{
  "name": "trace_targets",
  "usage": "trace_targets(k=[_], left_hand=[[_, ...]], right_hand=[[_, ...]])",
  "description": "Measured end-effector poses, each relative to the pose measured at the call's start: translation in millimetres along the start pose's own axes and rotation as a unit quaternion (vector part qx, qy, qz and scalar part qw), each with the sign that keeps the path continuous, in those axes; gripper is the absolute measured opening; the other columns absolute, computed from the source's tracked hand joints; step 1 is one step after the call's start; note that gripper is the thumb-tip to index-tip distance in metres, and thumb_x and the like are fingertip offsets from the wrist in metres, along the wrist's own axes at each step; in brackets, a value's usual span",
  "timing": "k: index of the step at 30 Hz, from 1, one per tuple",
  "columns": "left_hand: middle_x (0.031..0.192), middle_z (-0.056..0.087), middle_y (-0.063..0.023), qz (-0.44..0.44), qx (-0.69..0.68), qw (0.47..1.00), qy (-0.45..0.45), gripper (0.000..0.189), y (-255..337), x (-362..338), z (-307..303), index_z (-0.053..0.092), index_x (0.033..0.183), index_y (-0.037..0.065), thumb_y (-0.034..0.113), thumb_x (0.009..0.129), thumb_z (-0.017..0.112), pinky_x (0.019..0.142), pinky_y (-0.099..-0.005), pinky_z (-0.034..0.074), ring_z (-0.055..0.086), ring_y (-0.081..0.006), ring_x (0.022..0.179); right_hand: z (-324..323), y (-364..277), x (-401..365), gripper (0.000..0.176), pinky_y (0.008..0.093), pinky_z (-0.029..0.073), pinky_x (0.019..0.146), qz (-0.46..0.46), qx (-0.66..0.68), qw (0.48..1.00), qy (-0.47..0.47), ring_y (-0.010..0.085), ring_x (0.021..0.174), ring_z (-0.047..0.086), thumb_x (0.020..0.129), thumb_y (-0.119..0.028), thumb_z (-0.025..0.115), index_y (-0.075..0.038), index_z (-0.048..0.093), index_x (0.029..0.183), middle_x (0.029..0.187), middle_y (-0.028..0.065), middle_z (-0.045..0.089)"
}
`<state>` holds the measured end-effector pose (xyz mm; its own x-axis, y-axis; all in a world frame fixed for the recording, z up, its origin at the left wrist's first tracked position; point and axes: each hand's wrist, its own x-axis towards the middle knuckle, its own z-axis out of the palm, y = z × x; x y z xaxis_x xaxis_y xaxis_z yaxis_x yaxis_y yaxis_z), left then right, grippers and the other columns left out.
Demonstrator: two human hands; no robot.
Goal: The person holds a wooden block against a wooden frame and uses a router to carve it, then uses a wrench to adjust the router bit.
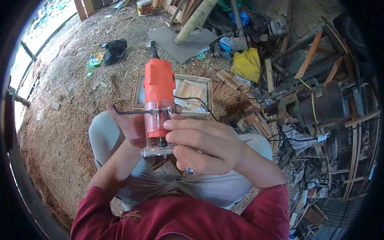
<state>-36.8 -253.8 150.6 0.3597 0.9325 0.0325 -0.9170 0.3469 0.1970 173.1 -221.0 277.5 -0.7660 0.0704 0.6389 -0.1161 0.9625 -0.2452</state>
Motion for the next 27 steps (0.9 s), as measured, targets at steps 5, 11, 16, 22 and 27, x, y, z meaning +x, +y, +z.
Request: trace_targets(k=[5, 11, 16, 22, 27], left_hand=[[0.148, 0.049, -0.0211, -0.004, -0.018, 0.999, -0.049, 0.162, -0.2, 0.7, -3.6, 0.026, 0.159, 0.004, 0.115, 0.041, 0.024, 0.114, -0.0565, 0.04, 0.055, -0.041, 0.131], [0.146, 0.049, -0.0264, 0.019, -0.044, 0.997, -0.058, 0.156, -0.2, -0.8, 10.1, 0.022, 0.162, 0.009, 0.113, 0.046, 0.034, 0.107, -0.052, 0.047, 0.057, -0.0396, 0.126], [0.147, 0.047, -0.027, 0.033, -0.112, 0.985, -0.13, 0.153, -2.3, -0.7, 12.7, 0.019, 0.163, 0.011, 0.111, 0.049, 0.038, 0.108, -0.0546, 0.046, 0.057, -0.0402, 0.126], [0.147, 0.046, -0.0256, 0.021, -0.024, 0.998, -0.054, 0.156, -2.9, -2.3, 1.7, 0.02, 0.161, 0.006, 0.11, 0.047, 0.042, 0.108, -0.0525, 0.046, 0.056, -0.0385, 0.127], [0.143, 0.049, -0.0236, 0.043, 0.025, 0.995, -0.083, 0.157, -4.3, 0.4, -1.9, 0.023, 0.159, 0.001, 0.11, 0.047, 0.043, 0.108, -0.0513, 0.045, 0.057, -0.0362, 0.125]], right_hand=[[9.7, 2.1, 1.2, 0.027, 0.0492, 0.063, 0.088, -0.039, -0.019, 0.999, 0.033, 0.0401, 0.103, 0.071, 0.089, -0.017, 0.076, -0.002, 0.058, 0.102, 0.109, 0.0212, 0.067], [13.6, -2.1, 1.7, 0.024, 0.048, 0.064, 0.086, -0.056, -0.052, 0.996, 0.037, 0.0383, 0.1, 0.071, 0.091, -0.019, 0.073, -0.003, 0.057, 0.099, 0.104, 0.0196, 0.067], [15.1, -7.1, 4.7, 0.025, 0.0453, 0.065, 0.082, -0.052, -0.054, 0.996, 0.053, 0.0367, 0.095, 0.072, 0.094, -0.021, 0.071, -0.002, 0.056, 0.097, 0.096, 0.0181, 0.068], [14.7, -5.9, 5.3, 0.029, 0.0428, 0.064, 0.078, 0.008, -0.036, 0.997, 0.074, 0.0352, 0.09, 0.073, 0.097, -0.026, 0.069, -0.001, 0.055, 0.097, 0.092, 0.0165, 0.068], [12.9, -9.0, 10.0, 0.027, 0.0431, 0.064, 0.077, 0.048, 0.004, 0.995, 0.088, 0.0344, 0.089, 0.072, 0.095, -0.023, 0.071, 0.0, 0.056, 0.098, 0.091, 0.016, 0.068]])
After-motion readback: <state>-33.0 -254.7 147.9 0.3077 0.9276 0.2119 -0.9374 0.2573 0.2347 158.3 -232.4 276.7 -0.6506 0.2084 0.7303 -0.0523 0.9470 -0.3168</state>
